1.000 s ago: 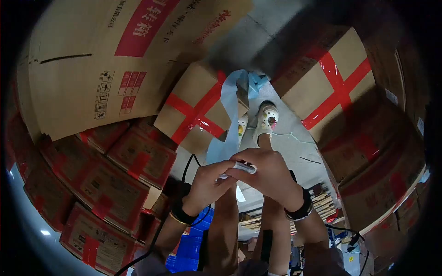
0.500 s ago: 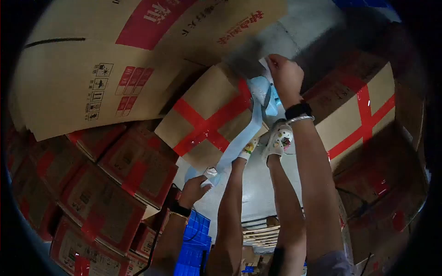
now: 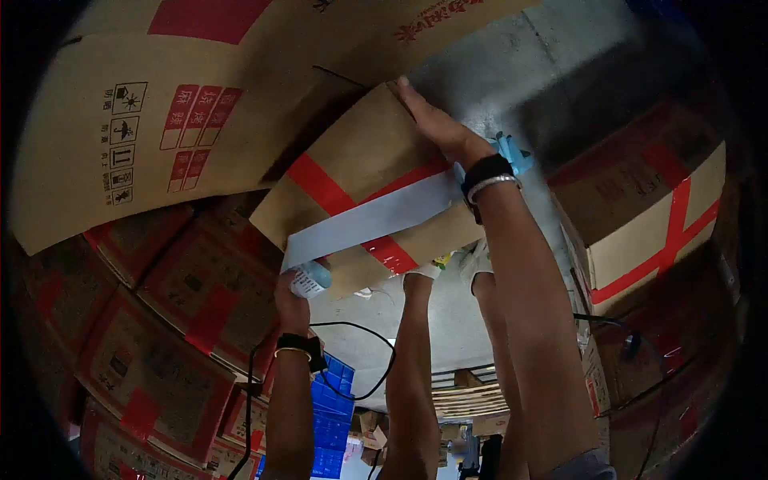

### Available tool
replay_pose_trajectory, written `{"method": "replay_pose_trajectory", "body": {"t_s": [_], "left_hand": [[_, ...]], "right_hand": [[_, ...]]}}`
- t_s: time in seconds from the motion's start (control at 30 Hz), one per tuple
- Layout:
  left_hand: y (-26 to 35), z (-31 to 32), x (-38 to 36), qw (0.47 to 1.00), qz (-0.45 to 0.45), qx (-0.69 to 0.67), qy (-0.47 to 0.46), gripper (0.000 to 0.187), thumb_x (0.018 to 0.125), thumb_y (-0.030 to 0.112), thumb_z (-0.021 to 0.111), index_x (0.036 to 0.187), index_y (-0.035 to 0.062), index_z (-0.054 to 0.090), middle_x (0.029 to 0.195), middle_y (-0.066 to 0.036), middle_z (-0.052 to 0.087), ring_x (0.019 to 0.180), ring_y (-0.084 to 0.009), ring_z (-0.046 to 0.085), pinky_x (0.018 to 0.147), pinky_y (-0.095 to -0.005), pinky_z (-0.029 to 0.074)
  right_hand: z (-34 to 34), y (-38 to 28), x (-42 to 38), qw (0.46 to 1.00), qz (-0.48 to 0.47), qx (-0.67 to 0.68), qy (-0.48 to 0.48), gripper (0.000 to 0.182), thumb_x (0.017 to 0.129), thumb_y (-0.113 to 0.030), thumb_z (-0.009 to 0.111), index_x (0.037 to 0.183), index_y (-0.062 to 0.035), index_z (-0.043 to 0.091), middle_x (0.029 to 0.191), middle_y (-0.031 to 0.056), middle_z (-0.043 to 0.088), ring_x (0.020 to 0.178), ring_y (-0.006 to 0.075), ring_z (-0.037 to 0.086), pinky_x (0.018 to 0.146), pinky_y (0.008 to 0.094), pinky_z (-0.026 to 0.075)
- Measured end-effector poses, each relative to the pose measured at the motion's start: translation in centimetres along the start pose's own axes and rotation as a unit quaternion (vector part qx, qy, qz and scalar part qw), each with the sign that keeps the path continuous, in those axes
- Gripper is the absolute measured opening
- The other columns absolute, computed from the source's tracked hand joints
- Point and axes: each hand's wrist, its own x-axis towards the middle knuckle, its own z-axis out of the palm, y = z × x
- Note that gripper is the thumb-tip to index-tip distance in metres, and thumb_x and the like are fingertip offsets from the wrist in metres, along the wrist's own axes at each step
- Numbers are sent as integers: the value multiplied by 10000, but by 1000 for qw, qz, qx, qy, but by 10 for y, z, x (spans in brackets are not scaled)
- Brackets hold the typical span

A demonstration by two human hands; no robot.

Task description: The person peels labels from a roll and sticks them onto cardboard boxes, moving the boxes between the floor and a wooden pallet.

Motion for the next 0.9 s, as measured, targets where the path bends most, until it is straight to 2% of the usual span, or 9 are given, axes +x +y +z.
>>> {"method": "replay_pose_trajectory", "body": {"t_s": [0.13, 0.23, 0.3, 0.4, 0.43, 0.47, 0.53, 0.7, 0.9], "left_hand": [[-16, 15, 9, 990, 1, -121, 67, 297, 878, 180, 503, 1152, 70, 540, 1125, -74, 592, 1059, -202, 562, 912, -366, 459], [-30, 20, 7, 985, 0, -133, 114, 303, 907, 216, 489, 1173, 78, 535, 1142, -78, 593, 1070, -214, 563, 918, -370, 460], [-39, 25, 8, 986, 22, -110, 123, 304, 924, 242, 486, 1177, 81, 540, 1132, -81, 599, 1062, -220, 564, 903, -373, 464], [-48, 16, 24, 988, 25, -93, 117, 302, 921, 217, 488, 1188, 81, 527, 1155, -81, 590, 1028, -222, 572, 901, -359, 448], [-55, 7, 26, 992, 68, 43, 94, 310, 915, 195, 491, 1202, 81, 508, 1178, -77, 569, 1056, -213, 546, 926, -354, 416], [-63, -4, 27, 974, 116, 175, 83, 322, 908, 173, 495, 1217, 80, 489, 1201, -73, 547, 1083, -204, 521, 951, -349, 384], [-37, 21, 17, 993, 45, -72, 84, 329, 901, 155, 499, 1221, 80, 479, 1209, -69, 530, 1113, -198, 494, 981, -350, 349], [-45, 13, 31, 994, 88, -63, 12, 319, 921, 226, 471, 1211, 92, 484, 1217, -62, 514, 1167, -201, 452, 1005, -368, 325], [-42, 34, -17, 990, 93, -69, 83, 310, 942, 275, 442, 1162, 72, 524, 1206, -70, 531, 1184, -210, 450, 1017, -363, 323]], "right_hand": [[-12, 21, 43, 999, 31, 34, -17, 637, 911, -559, 384, 1319, -77, 465, 1337, 126, 476, 1186, 252, 471, 1012, 326, 335], [-23, 17, 59, 934, -115, -336, -27, 552, 914, -489, 425, 1300, -99, 485, 1296, 78, 509, 1169, 213, 479, 988, 308, 356], [-7, 6, 47, 987, -38, -155, -8, 500, 923, -431, 428, 1293, -100, 487, 1267, 75, 525, 1159, 204, 487, 988, 312, 358], [-18, 28, 46, 977, -143, -154, 24, 454, 944, -377, 409, 1286, -89, 484, 1231, 70, 541, 1139, 184, 499, 983, 307, 363], [-24, 32, 44, 956, -214, -197, 32, 444, 951, -365, 398, 1284, -83, 483, 1219, 69, 546, 1131, 176, 503, 981, 303, 365], [-31, 38, 37, 984, -161, -67, 20, 421, 950, -352, 398, 1249, -73, 501, 1189, 93, 563, 1103, 201, 522, 964, 311, 378], [-33, 27, 18, 981, -47, 187, -5, 384, 947, -326, 397, 1177, -53, 537, 1129, 143, 597, 1046, 252, 560, 930, 328, 404], [-41, 41, 29, 997, -78, 6, 30, 426, 962, -382, 375, 1219, -69, 508, 1168, 65, 564, 1086, 169, 518, 952, 294, 385], [-19, -13, -36, 985, -116, 129, 5, 378, 955, -334, 364, 1145, -49, 524, 1242, 80, 493, 1172, 200, 445, 1005, 322, 338]]}}
